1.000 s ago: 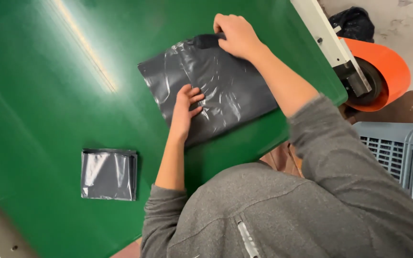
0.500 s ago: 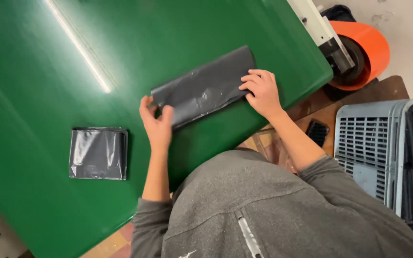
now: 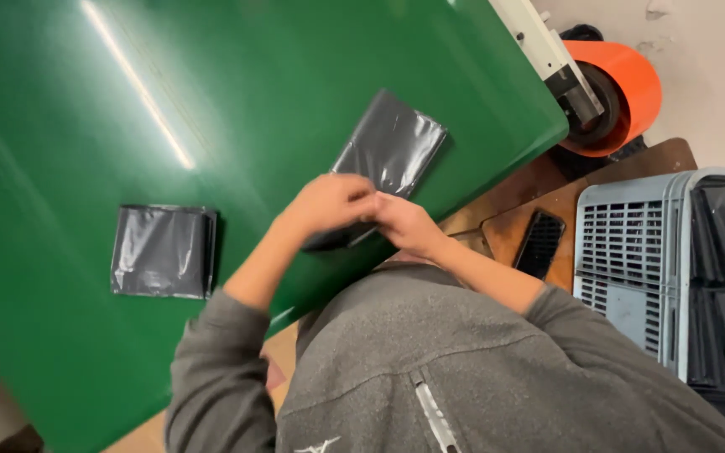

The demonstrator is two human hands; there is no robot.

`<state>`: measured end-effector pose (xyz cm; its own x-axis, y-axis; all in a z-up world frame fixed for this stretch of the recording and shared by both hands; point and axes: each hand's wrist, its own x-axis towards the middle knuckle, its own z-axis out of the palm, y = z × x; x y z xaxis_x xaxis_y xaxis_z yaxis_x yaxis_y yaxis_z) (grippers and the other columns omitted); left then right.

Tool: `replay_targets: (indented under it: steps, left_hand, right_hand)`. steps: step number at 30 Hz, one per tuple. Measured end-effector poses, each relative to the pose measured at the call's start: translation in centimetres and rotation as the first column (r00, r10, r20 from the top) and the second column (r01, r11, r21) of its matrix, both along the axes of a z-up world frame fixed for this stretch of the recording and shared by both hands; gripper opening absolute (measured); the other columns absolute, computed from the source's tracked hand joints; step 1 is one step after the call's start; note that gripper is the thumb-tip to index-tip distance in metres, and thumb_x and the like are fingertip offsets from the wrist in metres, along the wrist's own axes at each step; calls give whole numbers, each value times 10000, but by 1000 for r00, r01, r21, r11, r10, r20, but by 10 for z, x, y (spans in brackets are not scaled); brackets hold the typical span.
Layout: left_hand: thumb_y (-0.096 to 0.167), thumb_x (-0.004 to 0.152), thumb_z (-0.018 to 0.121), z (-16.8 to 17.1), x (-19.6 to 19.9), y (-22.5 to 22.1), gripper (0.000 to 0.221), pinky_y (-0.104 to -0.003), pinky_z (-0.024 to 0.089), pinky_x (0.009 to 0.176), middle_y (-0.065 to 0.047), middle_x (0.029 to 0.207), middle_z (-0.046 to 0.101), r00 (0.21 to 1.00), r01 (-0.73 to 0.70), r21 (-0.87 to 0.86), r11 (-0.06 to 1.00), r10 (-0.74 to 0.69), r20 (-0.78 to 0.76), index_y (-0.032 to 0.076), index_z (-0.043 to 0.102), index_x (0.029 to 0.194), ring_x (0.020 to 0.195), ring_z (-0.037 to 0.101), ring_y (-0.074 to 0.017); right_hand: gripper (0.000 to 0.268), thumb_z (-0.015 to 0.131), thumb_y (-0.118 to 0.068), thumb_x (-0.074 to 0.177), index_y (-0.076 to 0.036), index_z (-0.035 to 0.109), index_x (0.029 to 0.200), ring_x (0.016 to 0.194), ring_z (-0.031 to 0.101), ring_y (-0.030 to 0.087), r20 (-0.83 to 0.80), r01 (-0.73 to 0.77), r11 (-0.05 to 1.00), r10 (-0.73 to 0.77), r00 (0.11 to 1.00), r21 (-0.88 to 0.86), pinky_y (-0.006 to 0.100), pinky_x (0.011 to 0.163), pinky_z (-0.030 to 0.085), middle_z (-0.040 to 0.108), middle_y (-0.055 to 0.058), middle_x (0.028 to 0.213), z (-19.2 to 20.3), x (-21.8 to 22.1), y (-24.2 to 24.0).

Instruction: Folding plastic bags on a conveyor belt and placing them in a crate.

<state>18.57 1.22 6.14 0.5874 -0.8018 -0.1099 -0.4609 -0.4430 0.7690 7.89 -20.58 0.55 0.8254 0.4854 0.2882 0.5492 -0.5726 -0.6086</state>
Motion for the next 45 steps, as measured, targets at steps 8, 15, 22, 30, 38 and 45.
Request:
replay_targets:
  steps: [8, 15, 22, 30, 38, 45]
  left_hand:
    - [633, 1088, 333, -104, 77, -15, 725, -369, 487, 712, -33, 773, 679, 594, -471, -32, 882, 289, -750, 72, 769, 943, 721, 600, -207]
    - [440, 891, 737, -55, 39, -68, 398, -493, 537, 649, -118, 907, 680, 705, -676, 48, 735, 627, 331, 83, 599, 997, 795, 679, -342]
    - [212, 920, 736, -28, -20, -15, 240, -457, 548, 747, -123, 1042, 571, 658, -552, -287, 783, 620, 428, 73, 560, 1004, 1001, 598, -332]
    - [302, 893, 780, 10, -96, 229, 315, -482, 534, 709, -134, 977, 625, 431, -806, -265, 530, 831, 352, 62, 631, 1032, 873, 650, -371]
    - [450, 1018, 679, -105, -79, 343, 390, -498, 516, 647, -115, 984, 622, 278, -923, -84, 375, 802, 529, 84, 555, 1065, 857, 656, -364]
    - [443, 916, 724, -77, -71, 342, 454, -489, 518, 674, -119, 1030, 608, 382, -875, -9, 484, 701, 602, 52, 585, 1102, 981, 600, -362]
  right_hand:
    - [288, 529, -116, 1100, -29, 603, 1364, 1108, 656, 195, -781, 716, 356, 68, 621, 601, 362, 971, 537, 695, 105, 1304, -42, 25, -46]
    - [235, 495, -142, 1045, -69, 569, 1256, 1012, 722, 252, -863, 860, 190, 296, 411, 474, 426, 873, 599, 682, 107, 1236, -24, 43, -63]
    - [307, 586, -14, 1021, -61, 533, 1320, 1057, 622, 148, -781, 748, 370, -89, 618, 550, 306, 880, 515, 627, 32, 1154, -5, 28, -17]
    - [468, 709, 36, 911, 1, 525, 1340, 1148, 636, 187, -625, 425, 587, 184, 759, 689, 367, 1059, 510, 656, 81, 1263, -14, 44, 200]
    - [592, 706, 52, 884, -3, 448, 1414, 1102, 653, 169, -582, 310, 729, 147, 800, 610, 325, 964, 539, 654, 89, 1242, -21, 35, 341]
    - [549, 763, -219, 866, 2, 484, 1284, 1040, 649, 385, -297, 428, 903, -420, 857, -41, 477, 894, 531, 646, 212, 1117, -36, 25, 351]
